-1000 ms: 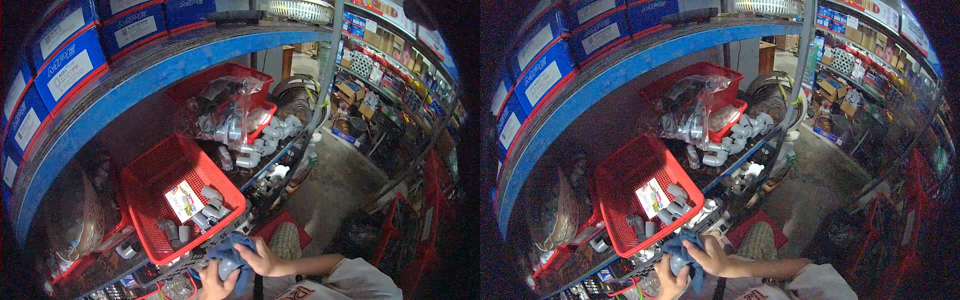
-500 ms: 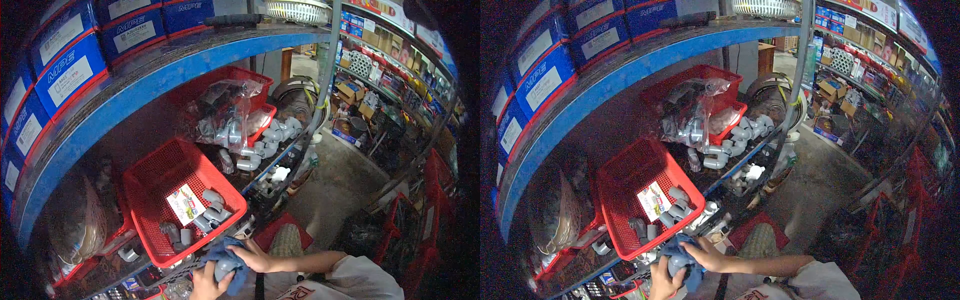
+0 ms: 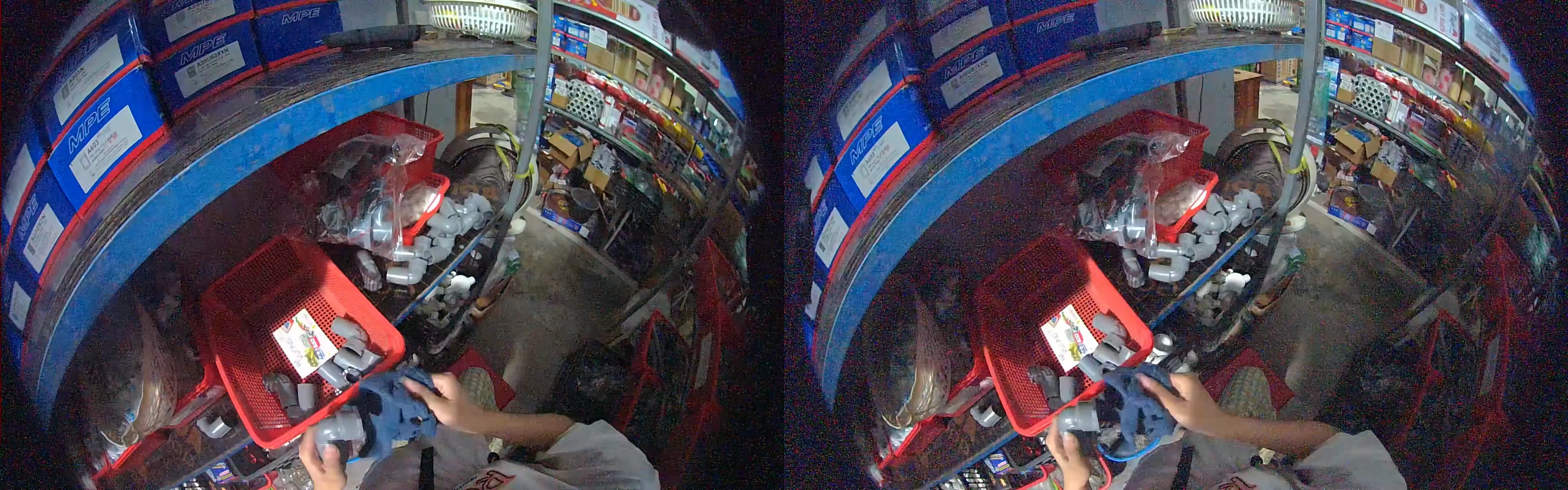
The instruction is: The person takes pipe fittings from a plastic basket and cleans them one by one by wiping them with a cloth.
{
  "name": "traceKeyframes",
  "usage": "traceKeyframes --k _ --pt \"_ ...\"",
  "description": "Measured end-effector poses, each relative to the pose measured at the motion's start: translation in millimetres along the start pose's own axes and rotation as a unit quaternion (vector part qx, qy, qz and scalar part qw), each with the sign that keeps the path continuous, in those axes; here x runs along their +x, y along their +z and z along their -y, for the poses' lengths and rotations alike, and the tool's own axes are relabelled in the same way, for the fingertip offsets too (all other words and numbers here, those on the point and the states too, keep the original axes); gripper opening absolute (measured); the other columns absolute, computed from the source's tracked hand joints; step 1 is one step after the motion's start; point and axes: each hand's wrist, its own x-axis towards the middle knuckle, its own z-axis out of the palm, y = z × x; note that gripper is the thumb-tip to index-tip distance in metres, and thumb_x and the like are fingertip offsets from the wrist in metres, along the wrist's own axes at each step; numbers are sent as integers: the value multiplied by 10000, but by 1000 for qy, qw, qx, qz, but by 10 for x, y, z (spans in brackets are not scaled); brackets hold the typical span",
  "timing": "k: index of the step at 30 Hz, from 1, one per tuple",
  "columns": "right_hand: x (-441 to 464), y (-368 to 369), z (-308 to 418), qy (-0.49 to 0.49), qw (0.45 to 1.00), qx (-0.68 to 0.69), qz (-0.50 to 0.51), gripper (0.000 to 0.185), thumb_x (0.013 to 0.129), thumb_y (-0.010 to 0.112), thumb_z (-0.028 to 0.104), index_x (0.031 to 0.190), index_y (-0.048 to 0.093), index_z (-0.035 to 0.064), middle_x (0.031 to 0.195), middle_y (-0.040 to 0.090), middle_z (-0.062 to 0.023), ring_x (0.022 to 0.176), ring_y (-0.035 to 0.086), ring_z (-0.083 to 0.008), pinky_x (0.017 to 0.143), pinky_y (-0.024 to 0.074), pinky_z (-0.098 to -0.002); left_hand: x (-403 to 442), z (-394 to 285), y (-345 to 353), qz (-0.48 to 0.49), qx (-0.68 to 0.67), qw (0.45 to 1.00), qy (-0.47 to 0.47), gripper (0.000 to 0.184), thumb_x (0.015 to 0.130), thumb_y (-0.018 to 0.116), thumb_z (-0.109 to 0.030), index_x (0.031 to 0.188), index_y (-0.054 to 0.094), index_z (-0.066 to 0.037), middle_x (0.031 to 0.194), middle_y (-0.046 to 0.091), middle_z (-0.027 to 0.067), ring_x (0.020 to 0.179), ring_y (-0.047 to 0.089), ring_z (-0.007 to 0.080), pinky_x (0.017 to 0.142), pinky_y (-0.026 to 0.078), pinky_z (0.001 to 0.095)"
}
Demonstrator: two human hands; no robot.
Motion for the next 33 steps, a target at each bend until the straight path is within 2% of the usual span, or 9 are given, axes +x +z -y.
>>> traceKeyframes --k 4,10,15,17,19,21,24,26,33 --pt "-23 161 -82 -146 989 20 17 415 753 550 185 1060 393 -45 758 550 -86 692 509 -75 584 418 -238 -18 -80 31 61 185 975 105 499 746 531 -170 1166 321 -1 1173 305 233 1091 266 359 921 192 410" --pt "53 -26 -20 -118 861 -490 -70 264 772 485 195 933 502 -14 623 543 -172 553 543 -284 506 409 -325 10 -141 71 47 164 981 88 502 741 537 -147 1158 318 25 1150 332 230 1065 310 352 906 216 413" --pt "54 -49 120 -137 944 -296 -45 198 760 504 200 763 567 13 618 535 -157 535 507 -291 491 366 -364 -10 -188 52 61 224 967 104 511 734 550 -164 1156 327 19 1117 352 250 1039 331 367 884 248 410" --pt "17 -12 212 -290 810 -488 -146 164 747 517 167 775 568 14 664 532 -139 590 483 -264 549 359 -341 -26 -191 102 45 225 963 139 531 724 563 -177 1161 325 8 1094 373 254 1010 349 383 876 261 410" --pt "16 25 288 -346 792 -468 -183 133 730 527 126 776 564 7 698 523 -113 642 460 -247 601 348 -334 -55 -263 150 45 203 975 84 530 719 567 -177 1158 331 3 1078 382 257 992 364 386 860 281 408" --pt "57 17 217 -326 889 -305 -101 146 751 512 123 792 561 -8 680 522 -110 615 472 -228 567 350 -300 -27 -239 152 68 190 976 76 503 739 539 -168 1159 326 11 1051 406 254 955 397 379 823 314 404" --pt "0 75 150 -94 994 -61 16 181 778 504 146 823 559 -19 669 525 -36 616 472 -129 547 352 -243 -38 -163 201 -18 240 956 166 443 757 507 -152 1129 347 27 973 458 215 874 445 332 762 356 381" --pt "-37 106 104 25 989 133 61 196 782 513 152 885 543 -13 750 504 23 707 444 -52 596 359 -211 -10 -175 214 -21 12 993 118 370 783 464 -169 1081 386 36 832 503 130 710 471 220 640 390 303" --pt "-82 312 -175 -109 975 177 72 281 772 522 109 997 449 -41 892 480 -28 854 432 -72 725 355 -210 -2 -221 352 -68 -178 980 62 395 795 411 -341 968 437 14 688 504 54 513 454 115 435 372 222"
